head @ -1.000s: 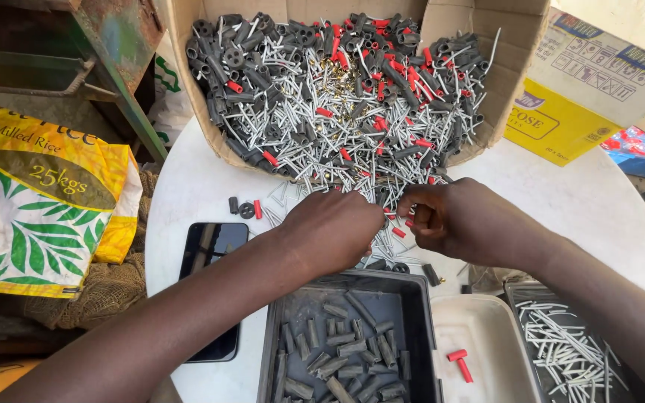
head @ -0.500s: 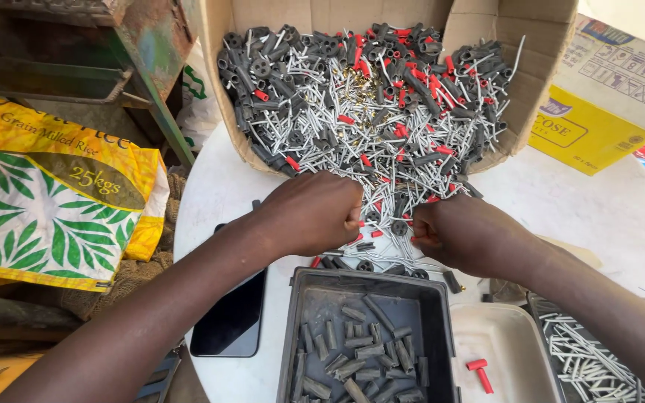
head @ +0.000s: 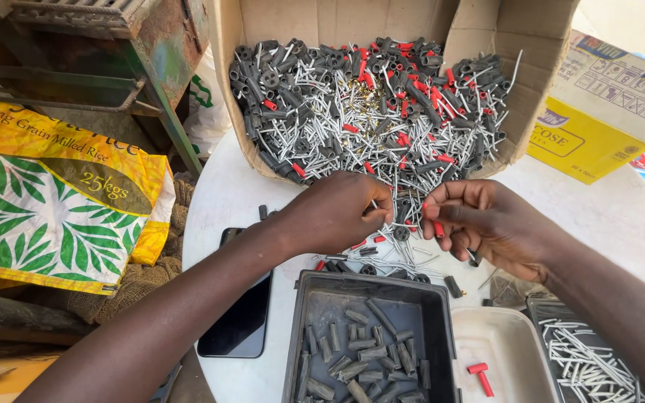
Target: Assembling cable clips by inserting metal nails into plastic holders
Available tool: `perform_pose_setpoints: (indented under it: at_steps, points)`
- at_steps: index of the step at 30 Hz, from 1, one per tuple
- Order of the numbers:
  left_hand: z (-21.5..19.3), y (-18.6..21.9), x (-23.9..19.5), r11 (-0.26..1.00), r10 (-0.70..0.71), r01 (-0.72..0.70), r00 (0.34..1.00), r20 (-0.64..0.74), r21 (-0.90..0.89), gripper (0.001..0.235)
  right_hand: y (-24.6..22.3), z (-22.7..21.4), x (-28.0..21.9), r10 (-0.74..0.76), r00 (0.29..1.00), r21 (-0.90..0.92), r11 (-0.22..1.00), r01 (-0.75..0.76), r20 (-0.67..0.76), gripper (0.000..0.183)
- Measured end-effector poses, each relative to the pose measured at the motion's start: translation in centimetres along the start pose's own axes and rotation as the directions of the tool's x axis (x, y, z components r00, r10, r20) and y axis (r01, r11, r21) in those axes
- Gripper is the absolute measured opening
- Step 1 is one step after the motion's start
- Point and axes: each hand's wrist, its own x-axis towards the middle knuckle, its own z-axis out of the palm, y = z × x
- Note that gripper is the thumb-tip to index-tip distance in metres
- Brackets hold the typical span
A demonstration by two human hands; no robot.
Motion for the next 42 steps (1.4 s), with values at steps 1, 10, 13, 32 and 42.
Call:
perform_pose_setpoints:
  at_steps: [1, 10, 13, 32, 42]
  points:
    - [-0.1, 0.2, 0.1, 1.0, 0.0, 0.0, 1.0, -0.004, 0.003, 0.017, 0.6, -0.2, 0.1, -0.004, 1.0, -0.003, 1.0, 0.004, 0.002, 0.01]
    - [-2.0, 2.4, 0.4, 0.999, -0.005, 0.007, 0.999, 0.053, -0.05, 0.008, 1.4, 2.1, 0.5, -0.101, 0.995, -0.042, 0.994, 0.101, 0.006, 0.017]
    - [-1.7, 1.7, 0.4, 0.975, -0.037, 0.046, 0.998, 0.042, -0.218, 0.006, 1.3, 1.8, 1.1, -0.219, 0.976, -0.229, 0.949, 0.216, 0.013, 0.014]
    - [1.8, -0.5, -1.1, 0.977, -0.147, 0.124, 0.981, 0.128, 0.173, 0.014, 0.9, 1.7, 0.3, -0.038, 0.999, -0.471, 0.882, 0.018, -0.033, 0.028]
    - [1.2, -1.3, -1.3, 0.986, -0.133, 0.121, 0.986, 0.103, 0.111, 0.01, 1.4, 4.4, 1.4, -0.2, 0.962, -0.92, 0.307, 0.242, 0.186, 0.02]
